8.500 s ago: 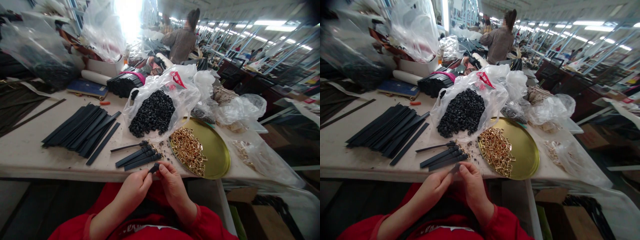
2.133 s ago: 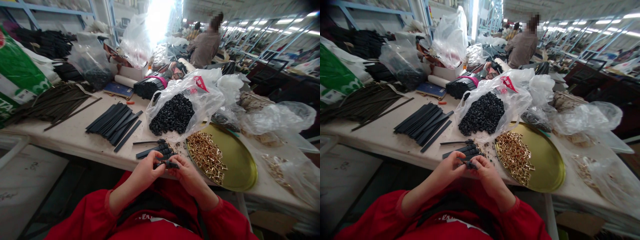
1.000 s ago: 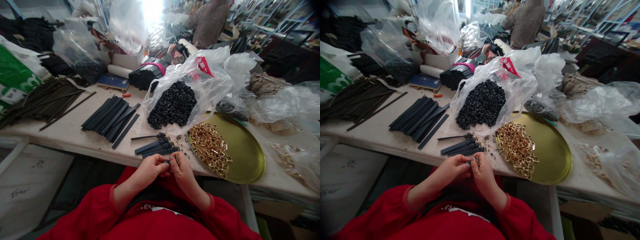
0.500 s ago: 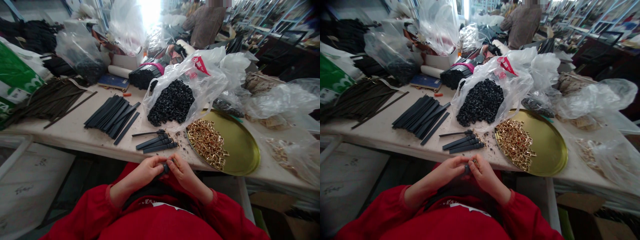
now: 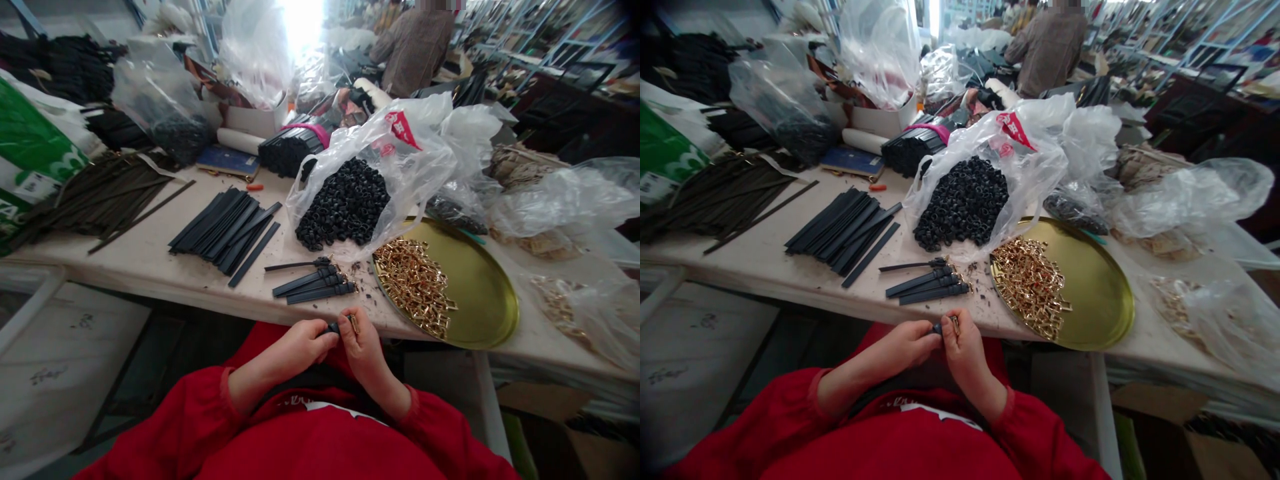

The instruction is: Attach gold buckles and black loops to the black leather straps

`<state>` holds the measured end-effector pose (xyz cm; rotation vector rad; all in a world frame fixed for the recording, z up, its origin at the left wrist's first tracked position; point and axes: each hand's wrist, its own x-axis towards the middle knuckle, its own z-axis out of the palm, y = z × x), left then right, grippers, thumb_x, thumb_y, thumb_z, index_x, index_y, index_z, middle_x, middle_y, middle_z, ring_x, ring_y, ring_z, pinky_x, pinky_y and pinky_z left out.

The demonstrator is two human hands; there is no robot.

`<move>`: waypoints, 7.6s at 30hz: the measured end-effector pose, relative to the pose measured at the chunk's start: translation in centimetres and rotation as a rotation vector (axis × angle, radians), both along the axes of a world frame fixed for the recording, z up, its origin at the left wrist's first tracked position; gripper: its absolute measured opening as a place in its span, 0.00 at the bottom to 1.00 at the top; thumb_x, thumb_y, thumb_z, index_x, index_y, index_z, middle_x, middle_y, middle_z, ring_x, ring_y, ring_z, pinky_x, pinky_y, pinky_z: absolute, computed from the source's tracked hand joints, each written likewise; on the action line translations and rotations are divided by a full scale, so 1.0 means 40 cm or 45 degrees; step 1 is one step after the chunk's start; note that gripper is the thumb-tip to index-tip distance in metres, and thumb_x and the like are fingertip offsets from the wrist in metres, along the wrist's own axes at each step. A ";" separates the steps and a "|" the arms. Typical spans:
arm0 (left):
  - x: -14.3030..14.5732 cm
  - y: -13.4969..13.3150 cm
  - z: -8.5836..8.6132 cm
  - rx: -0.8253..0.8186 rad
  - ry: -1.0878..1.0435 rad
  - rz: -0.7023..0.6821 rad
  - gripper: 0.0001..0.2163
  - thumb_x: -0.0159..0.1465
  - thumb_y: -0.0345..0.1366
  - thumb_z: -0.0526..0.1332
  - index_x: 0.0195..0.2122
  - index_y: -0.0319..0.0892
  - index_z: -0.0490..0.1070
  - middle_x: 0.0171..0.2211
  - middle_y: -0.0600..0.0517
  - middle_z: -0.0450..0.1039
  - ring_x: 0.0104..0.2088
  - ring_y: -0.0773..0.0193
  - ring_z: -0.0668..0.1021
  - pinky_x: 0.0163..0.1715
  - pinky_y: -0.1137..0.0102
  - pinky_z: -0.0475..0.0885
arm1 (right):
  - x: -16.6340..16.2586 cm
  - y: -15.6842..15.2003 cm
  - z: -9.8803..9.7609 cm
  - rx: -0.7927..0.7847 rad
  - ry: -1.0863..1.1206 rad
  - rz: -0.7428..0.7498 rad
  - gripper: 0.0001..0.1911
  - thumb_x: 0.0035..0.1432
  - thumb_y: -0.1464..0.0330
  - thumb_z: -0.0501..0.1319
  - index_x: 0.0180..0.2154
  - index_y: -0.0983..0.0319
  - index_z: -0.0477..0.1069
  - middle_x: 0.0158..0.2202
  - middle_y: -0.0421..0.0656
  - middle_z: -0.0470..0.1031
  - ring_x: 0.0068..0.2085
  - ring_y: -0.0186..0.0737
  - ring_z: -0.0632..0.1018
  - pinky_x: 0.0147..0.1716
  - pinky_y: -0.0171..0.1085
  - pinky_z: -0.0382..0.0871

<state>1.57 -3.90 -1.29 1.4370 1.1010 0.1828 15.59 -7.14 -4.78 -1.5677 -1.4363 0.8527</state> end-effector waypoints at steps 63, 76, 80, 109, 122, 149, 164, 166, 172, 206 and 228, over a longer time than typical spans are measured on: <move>-0.149 0.285 0.081 0.717 0.296 0.348 0.06 0.55 0.37 0.56 0.25 0.41 0.61 0.23 0.56 0.64 0.25 0.67 0.69 0.27 0.73 0.63 | 0.133 0.440 0.013 0.218 -1.038 0.097 0.10 0.58 0.70 0.52 0.38 0.64 0.70 0.37 0.48 0.71 0.36 0.41 0.73 0.35 0.36 0.62; -0.075 0.177 0.028 -0.399 -0.561 0.629 0.13 0.49 0.39 0.64 0.27 0.40 0.60 0.20 0.60 0.60 0.17 0.76 0.62 0.17 0.79 0.54 | 0.104 0.462 0.004 0.019 -0.717 0.202 0.04 0.47 0.73 0.59 0.23 0.62 0.66 0.26 0.41 0.67 0.31 0.38 0.69 0.32 0.36 0.59; -0.065 0.150 0.040 -0.477 -0.619 0.594 0.12 0.48 0.37 0.64 0.31 0.40 0.63 0.21 0.59 0.62 0.17 0.76 0.63 0.18 0.79 0.55 | 0.102 0.368 0.049 -0.180 -0.125 0.259 0.10 0.50 0.61 0.59 0.25 0.62 0.66 0.23 0.38 0.68 0.26 0.34 0.69 0.28 0.34 0.62; -0.112 0.077 0.112 0.404 0.225 -0.360 0.11 0.58 0.39 0.53 0.32 0.41 0.71 0.26 0.55 0.71 0.26 0.67 0.70 0.23 0.76 0.59 | 0.092 0.106 0.105 -0.298 -0.161 0.554 0.06 0.48 0.66 0.62 0.29 0.62 0.69 0.27 0.37 0.72 0.29 0.34 0.69 0.28 0.31 0.60; -0.065 0.118 0.112 0.326 -0.238 0.249 0.14 0.56 0.44 0.56 0.37 0.39 0.69 0.35 0.48 0.75 0.40 0.59 0.75 0.39 0.67 0.68 | 0.034 0.100 0.113 -0.342 0.292 0.295 0.08 0.48 0.63 0.60 0.27 0.62 0.69 0.24 0.37 0.71 0.27 0.33 0.69 0.28 0.32 0.61; 0.036 0.085 0.036 -0.197 -0.245 0.234 0.13 0.57 0.48 0.49 0.27 0.42 0.57 0.12 0.64 0.51 0.11 0.75 0.54 0.12 0.78 0.49 | 0.294 0.287 0.074 -0.239 -1.390 -0.109 0.14 0.56 0.63 0.53 0.32 0.65 0.72 0.35 0.52 0.74 0.38 0.45 0.73 0.37 0.39 0.61; 0.022 0.079 0.051 -0.701 -0.597 0.413 0.07 0.55 0.35 0.51 0.34 0.40 0.61 0.17 0.60 0.59 0.13 0.77 0.58 0.13 0.79 0.51 | 0.313 0.302 0.077 -0.173 -1.376 -0.056 0.09 0.52 0.69 0.53 0.28 0.64 0.70 0.33 0.49 0.73 0.33 0.42 0.73 0.32 0.37 0.60; 0.016 0.079 0.045 -0.691 -0.574 0.389 0.07 0.55 0.35 0.50 0.34 0.40 0.61 0.18 0.60 0.59 0.12 0.76 0.58 0.13 0.79 0.52 | 0.297 0.281 0.088 -0.065 -1.045 -0.085 0.06 0.50 0.68 0.54 0.28 0.63 0.68 0.29 0.45 0.72 0.30 0.39 0.72 0.30 0.37 0.61; 0.002 0.087 0.037 0.122 -0.287 0.326 0.10 0.58 0.41 0.53 0.35 0.40 0.64 0.24 0.57 0.65 0.22 0.71 0.67 0.22 0.76 0.60 | 0.136 0.176 0.134 -0.410 0.314 0.279 0.13 0.46 0.59 0.61 0.25 0.60 0.62 0.22 0.37 0.70 0.25 0.33 0.70 0.26 0.34 0.62; -0.039 0.058 0.064 0.458 -0.047 -0.123 0.12 0.63 0.37 0.47 0.38 0.42 0.68 0.36 0.50 0.72 0.38 0.61 0.72 0.39 0.72 0.64 | -0.008 0.073 0.066 -0.655 1.538 -0.076 0.15 0.39 0.68 0.71 0.30 0.62 0.68 0.24 0.34 0.71 0.22 0.24 0.70 0.24 0.26 0.67; -0.020 0.029 -0.012 -0.124 -0.349 0.259 0.10 0.59 0.43 0.54 0.29 0.40 0.62 0.19 0.59 0.65 0.12 0.77 0.60 0.10 0.80 0.53 | -0.024 0.048 0.066 -0.434 1.037 -0.005 0.16 0.49 0.56 0.61 0.26 0.62 0.65 0.20 0.35 0.66 0.22 0.29 0.66 0.23 0.31 0.61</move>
